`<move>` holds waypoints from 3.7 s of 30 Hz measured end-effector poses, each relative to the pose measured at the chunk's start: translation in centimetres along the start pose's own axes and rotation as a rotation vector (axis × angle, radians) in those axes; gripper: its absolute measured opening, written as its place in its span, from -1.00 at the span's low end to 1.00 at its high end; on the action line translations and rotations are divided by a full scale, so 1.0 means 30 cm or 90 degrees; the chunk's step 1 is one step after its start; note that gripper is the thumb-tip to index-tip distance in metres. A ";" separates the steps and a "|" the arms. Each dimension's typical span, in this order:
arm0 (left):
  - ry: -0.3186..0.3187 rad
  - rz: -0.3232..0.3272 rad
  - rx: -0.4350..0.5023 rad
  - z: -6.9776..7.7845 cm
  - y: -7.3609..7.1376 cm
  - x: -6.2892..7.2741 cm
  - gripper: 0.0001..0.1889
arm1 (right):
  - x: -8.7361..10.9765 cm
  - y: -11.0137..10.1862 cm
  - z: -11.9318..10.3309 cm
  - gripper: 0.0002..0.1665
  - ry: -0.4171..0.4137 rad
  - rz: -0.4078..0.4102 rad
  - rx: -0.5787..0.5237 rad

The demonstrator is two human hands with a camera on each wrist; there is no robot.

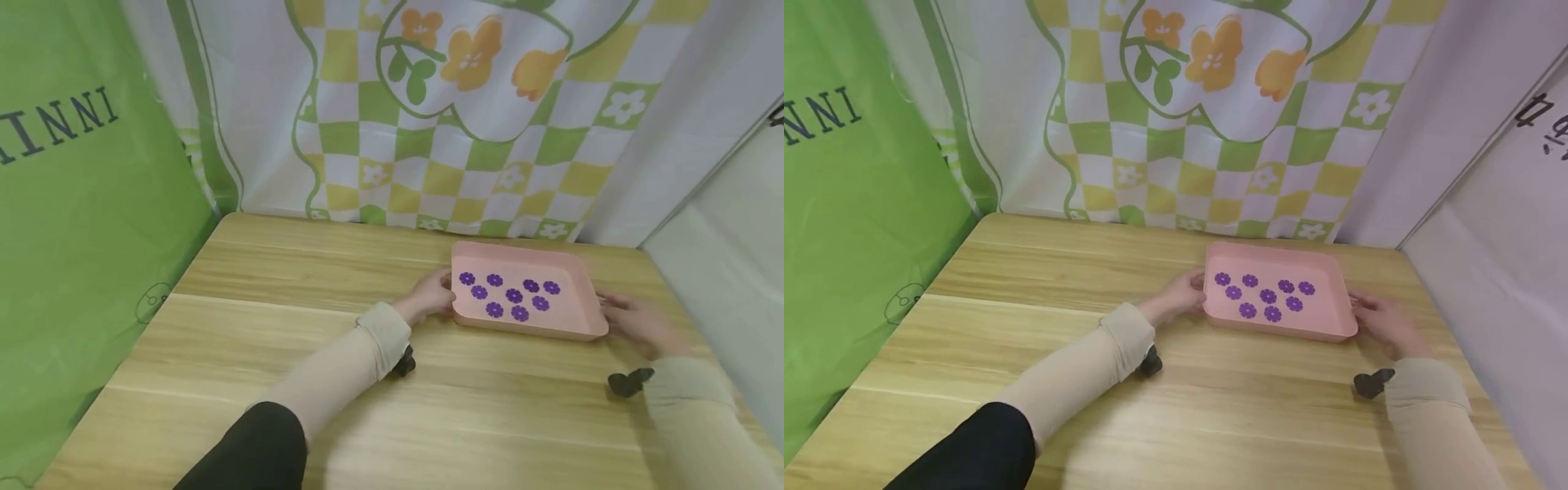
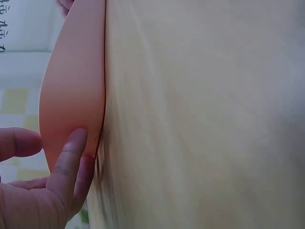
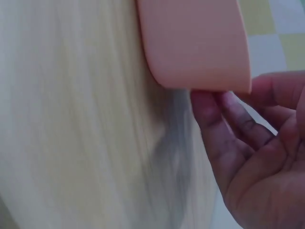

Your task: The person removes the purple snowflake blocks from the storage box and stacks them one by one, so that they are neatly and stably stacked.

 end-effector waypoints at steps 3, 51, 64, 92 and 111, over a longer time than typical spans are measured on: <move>-0.012 0.006 -0.025 -0.014 -0.070 0.049 -0.16 | -0.005 0.067 -0.037 -0.30 -0.019 -0.054 -0.019; 0.023 0.041 -0.211 -0.024 -0.566 0.501 -0.27 | 0.013 0.551 -0.380 -0.34 -0.092 -0.083 -0.065; 0.136 0.016 -0.555 0.013 -0.587 0.496 0.57 | 0.020 0.612 -0.430 -0.32 -0.079 -0.066 -0.069; 0.051 0.062 -0.749 -0.007 -0.574 0.463 0.66 | 0.027 0.618 -0.437 -0.30 -0.099 -0.056 -0.049; 0.046 0.027 -0.694 -0.014 -0.571 0.466 0.66 | -0.046 0.495 -0.553 -0.39 -0.208 -0.009 0.220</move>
Point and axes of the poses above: each hand's wrist, its own x-axis away from the middle knuckle, its own y-axis out of the palm, z = x × y, the point moved 6 cm from there along -x, towards the middle knuckle, and after that the axes turned 10 degrees about x, right-handed, at the moved point
